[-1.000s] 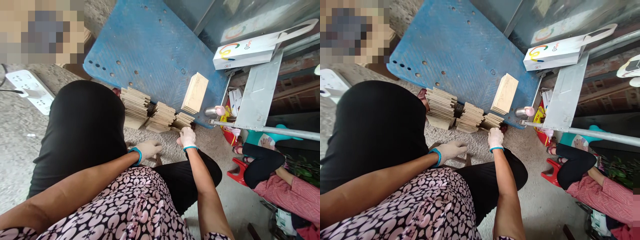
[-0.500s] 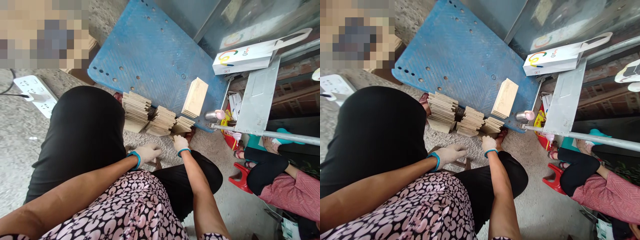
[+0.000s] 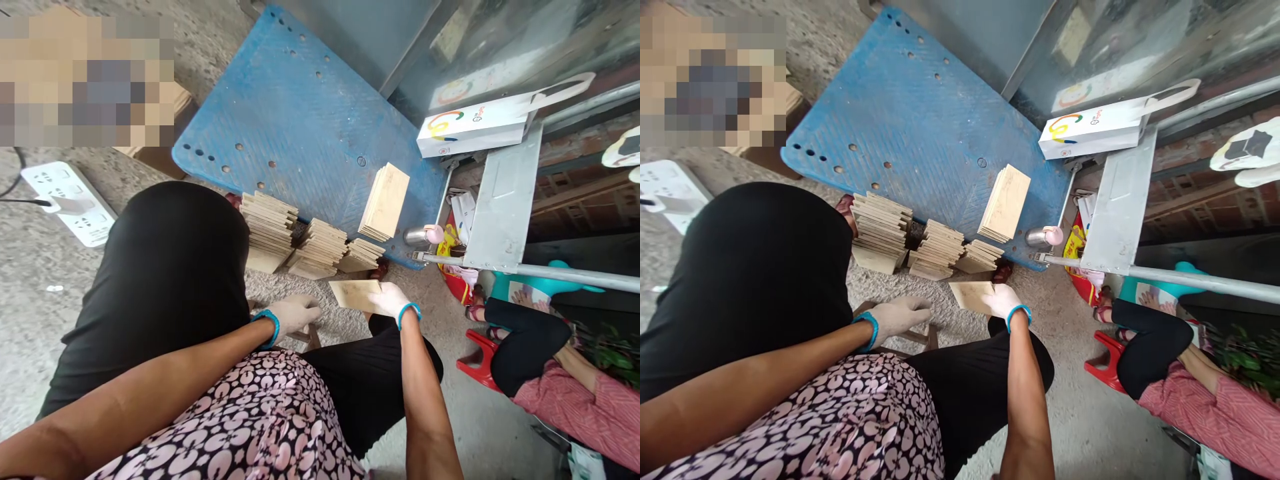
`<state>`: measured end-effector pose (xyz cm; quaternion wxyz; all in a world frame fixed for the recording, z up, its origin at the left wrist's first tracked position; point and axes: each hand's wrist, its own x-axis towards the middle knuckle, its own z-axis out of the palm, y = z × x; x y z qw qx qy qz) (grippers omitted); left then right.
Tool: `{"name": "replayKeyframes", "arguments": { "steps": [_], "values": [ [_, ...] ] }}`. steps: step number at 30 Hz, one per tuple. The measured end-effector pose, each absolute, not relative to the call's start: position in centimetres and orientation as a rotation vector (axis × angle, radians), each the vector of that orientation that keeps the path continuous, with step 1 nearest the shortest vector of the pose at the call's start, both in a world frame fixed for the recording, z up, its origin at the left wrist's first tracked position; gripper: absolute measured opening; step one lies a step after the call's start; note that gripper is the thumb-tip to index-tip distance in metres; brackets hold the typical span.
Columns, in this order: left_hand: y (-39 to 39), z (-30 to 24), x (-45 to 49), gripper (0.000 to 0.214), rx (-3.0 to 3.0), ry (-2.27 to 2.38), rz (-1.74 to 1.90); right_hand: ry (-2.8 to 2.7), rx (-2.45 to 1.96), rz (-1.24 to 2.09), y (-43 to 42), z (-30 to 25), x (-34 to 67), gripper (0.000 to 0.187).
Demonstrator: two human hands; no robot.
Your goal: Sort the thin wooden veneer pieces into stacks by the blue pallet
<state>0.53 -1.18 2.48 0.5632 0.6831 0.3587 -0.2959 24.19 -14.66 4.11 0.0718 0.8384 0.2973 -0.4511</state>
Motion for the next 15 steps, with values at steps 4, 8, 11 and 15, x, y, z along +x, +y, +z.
{"name": "replayKeyframes", "arguments": {
  "steps": [4,8,11,15],
  "values": [
    [-1.2,2.1,0.5,0.035,1.582,0.792,-0.682,0.471,2.968,-1.851,-18.1,8.8,25.9,0.035],
    [-1.4,1.8,0.4,0.036,1.573,0.813,-0.666,0.111,3.384,-1.868,-21.0,12.3,27.3,0.050],
    [-1.6,1.5,0.4,0.039,1.557,0.833,-0.661,-0.058,3.782,-1.548,-21.2,12.6,28.0,0.052],
    [-1.4,1.5,0.2,0.038,1.530,0.831,-0.662,-0.260,4.214,-1.102,-18.0,9.3,29.1,0.055]
  ]
}}
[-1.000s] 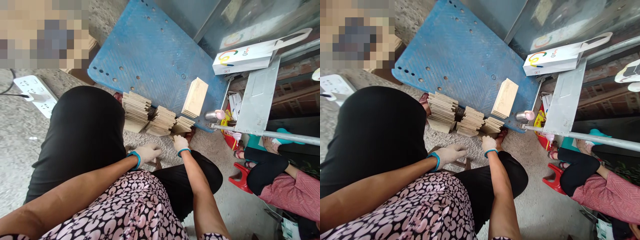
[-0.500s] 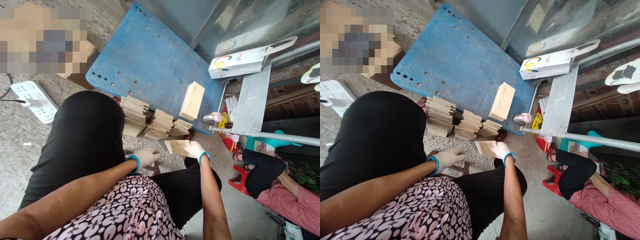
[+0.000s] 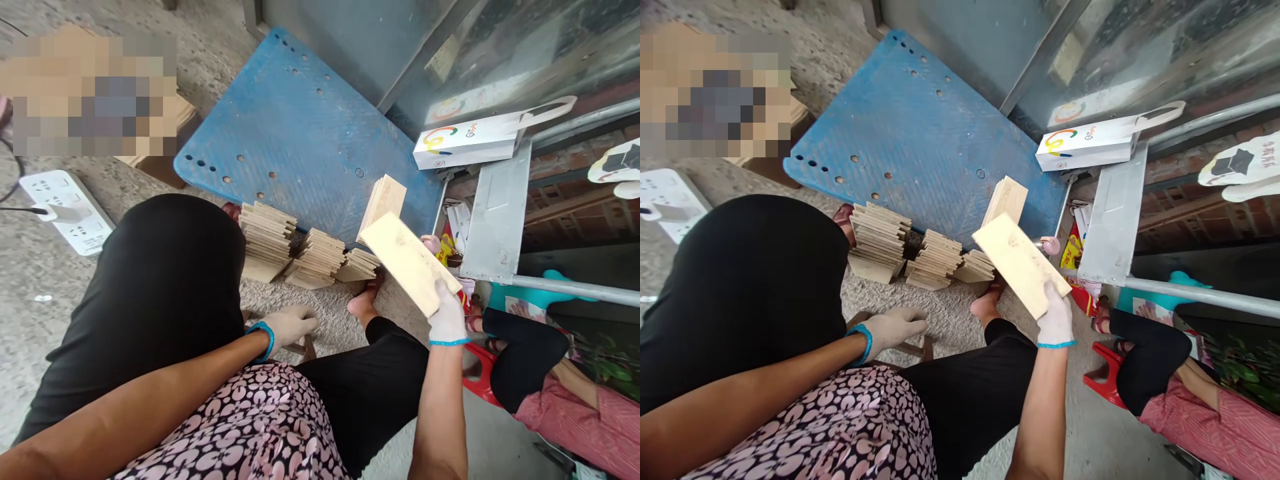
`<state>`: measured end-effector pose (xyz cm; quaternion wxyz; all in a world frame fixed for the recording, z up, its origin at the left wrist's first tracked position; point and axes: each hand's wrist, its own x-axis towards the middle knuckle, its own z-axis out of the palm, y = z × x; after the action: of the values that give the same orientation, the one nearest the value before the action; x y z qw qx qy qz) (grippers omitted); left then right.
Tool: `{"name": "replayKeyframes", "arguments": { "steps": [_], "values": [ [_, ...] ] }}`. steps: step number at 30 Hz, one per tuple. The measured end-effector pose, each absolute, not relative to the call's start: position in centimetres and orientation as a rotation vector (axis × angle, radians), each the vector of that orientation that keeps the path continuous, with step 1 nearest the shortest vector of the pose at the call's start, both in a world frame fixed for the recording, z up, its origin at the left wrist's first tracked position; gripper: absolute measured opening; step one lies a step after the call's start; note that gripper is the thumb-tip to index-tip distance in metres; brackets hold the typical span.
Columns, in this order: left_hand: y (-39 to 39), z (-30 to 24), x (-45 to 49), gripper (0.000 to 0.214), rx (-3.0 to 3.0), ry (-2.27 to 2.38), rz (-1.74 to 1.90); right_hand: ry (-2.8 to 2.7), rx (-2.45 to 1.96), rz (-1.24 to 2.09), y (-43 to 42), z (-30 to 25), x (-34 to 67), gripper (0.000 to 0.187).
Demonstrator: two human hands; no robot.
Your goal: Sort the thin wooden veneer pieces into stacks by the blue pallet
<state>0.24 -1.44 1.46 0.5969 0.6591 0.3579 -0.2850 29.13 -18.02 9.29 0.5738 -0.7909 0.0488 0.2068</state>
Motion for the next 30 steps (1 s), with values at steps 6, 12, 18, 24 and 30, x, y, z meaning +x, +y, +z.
{"name": "replayKeyframes", "arguments": {
  "steps": [6,12,18,24,30],
  "values": [
    [-1.3,1.6,-0.2,0.039,1.512,0.851,-0.626,0.176,-1.664,0.507,-9.9,2.5,31.5,0.041],
    [-1.2,1.7,-0.6,0.042,1.408,0.902,-0.655,0.309,-1.443,0.527,-5.6,-1.1,32.6,0.032],
    [-0.9,1.5,-1.1,0.044,1.348,0.947,-0.653,0.317,-1.480,0.540,-3.6,-2.9,33.3,0.037],
    [-0.6,1.8,-1.1,0.044,1.301,0.952,-0.681,0.372,-1.460,0.523,-2.6,-4.4,33.1,0.039],
    [-0.5,1.9,-0.9,0.039,1.325,0.913,-0.694,0.399,-1.455,0.554,-3.2,-5.0,32.6,0.037]
  ]
}}
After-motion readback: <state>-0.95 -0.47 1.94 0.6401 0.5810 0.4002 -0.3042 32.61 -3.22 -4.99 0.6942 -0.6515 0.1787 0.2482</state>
